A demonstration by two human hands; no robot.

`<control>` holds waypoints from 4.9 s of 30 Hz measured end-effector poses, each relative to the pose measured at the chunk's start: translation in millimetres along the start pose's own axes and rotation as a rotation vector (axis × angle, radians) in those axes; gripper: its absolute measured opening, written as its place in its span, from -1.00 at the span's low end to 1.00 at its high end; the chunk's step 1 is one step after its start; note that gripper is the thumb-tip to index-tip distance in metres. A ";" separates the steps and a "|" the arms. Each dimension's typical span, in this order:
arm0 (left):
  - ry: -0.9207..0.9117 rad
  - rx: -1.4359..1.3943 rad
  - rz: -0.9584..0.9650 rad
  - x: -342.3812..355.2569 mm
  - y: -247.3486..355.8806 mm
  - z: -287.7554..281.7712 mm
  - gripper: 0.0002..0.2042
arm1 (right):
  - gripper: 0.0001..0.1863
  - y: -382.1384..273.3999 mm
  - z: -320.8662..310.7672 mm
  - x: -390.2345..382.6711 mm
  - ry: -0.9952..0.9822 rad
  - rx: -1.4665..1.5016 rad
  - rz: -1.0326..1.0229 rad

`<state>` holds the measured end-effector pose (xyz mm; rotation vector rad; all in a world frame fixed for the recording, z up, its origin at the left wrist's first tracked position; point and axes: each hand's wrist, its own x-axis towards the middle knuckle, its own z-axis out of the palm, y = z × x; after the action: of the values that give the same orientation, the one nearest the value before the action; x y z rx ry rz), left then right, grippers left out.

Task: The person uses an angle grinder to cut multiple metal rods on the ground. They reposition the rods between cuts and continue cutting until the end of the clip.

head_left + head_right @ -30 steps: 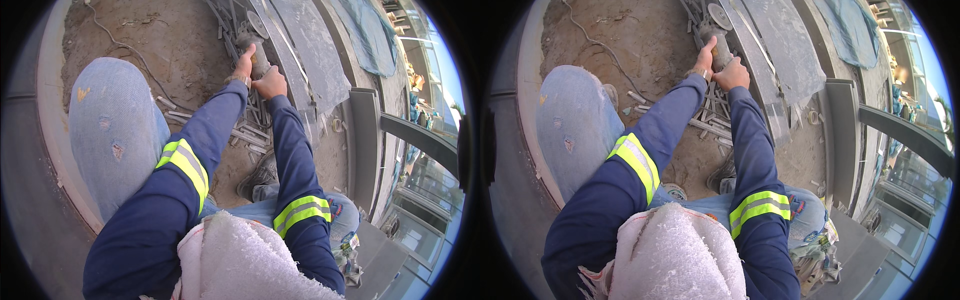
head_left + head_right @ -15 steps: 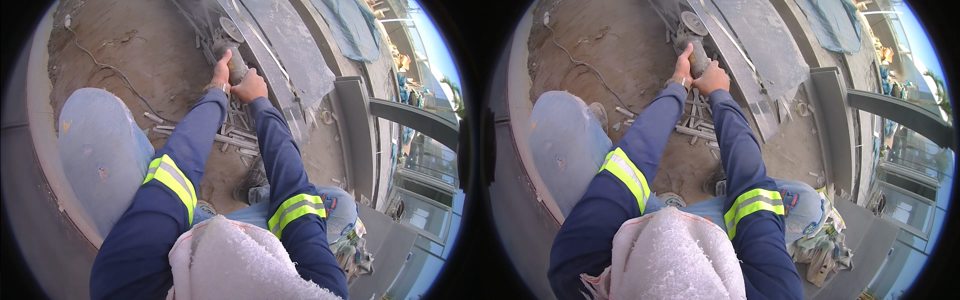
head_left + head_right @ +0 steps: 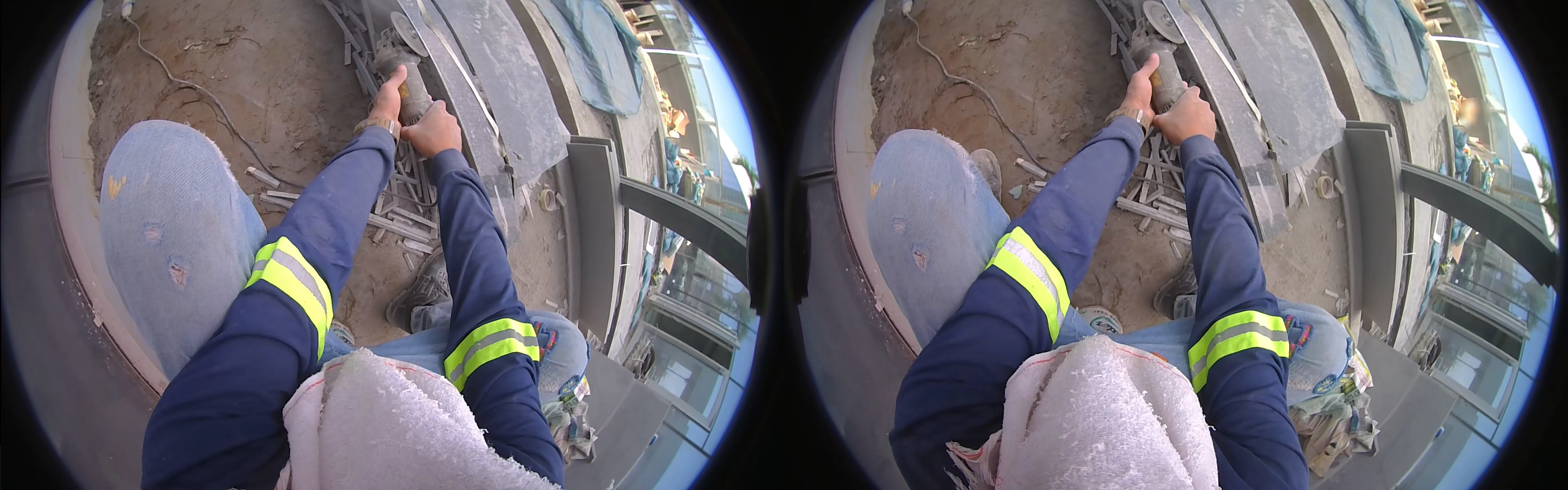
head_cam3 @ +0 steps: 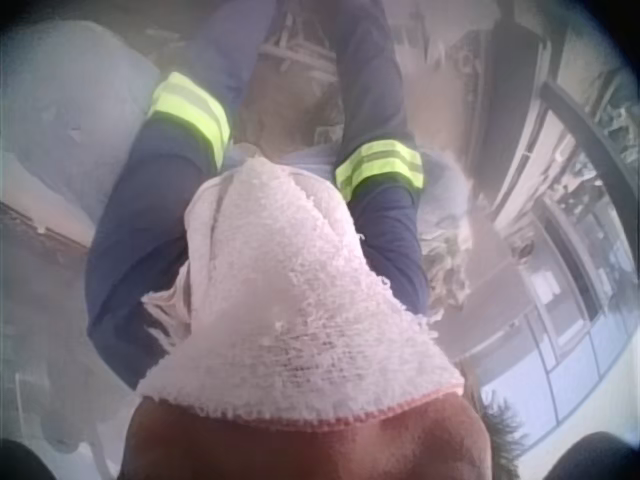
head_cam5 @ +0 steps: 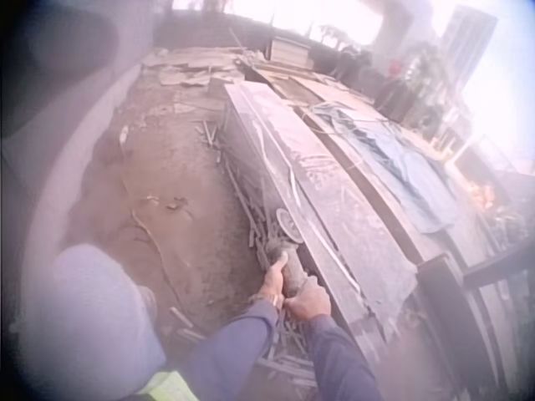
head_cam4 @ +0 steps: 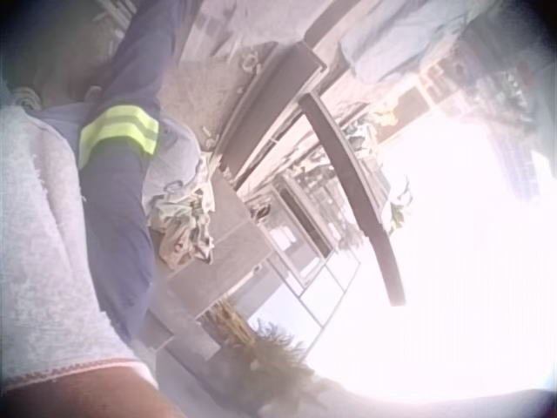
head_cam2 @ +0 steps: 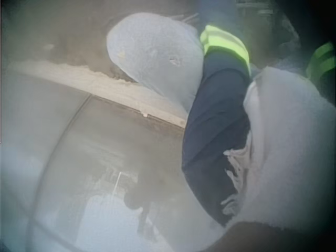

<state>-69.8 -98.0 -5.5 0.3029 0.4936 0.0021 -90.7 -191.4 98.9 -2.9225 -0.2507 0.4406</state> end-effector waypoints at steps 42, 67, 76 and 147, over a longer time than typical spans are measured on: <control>-0.009 0.055 0.056 -29.2 -14.9 1.9 -0.50 | -0.13 19.3 1.2 -27.4 0.001 0.056 -0.041; -0.041 0.056 0.039 -21.6 -17.0 -2.8 -0.48 | -0.18 18.0 -2.1 -27.1 -0.006 0.032 -0.028; 0.003 0.047 0.063 -0.3 -11.1 -1.8 -0.51 | -0.15 10.6 0.0 -8.8 -0.016 0.033 0.006; 0.027 0.096 0.038 -16.5 -33.0 -12.0 -0.47 | -0.11 26.7 -2.4 -37.3 -0.027 0.013 -0.018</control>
<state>-92.2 -127.4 -17.3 0.4071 0.5156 0.0194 -121.4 -224.8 106.2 -2.9004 -0.2771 0.4773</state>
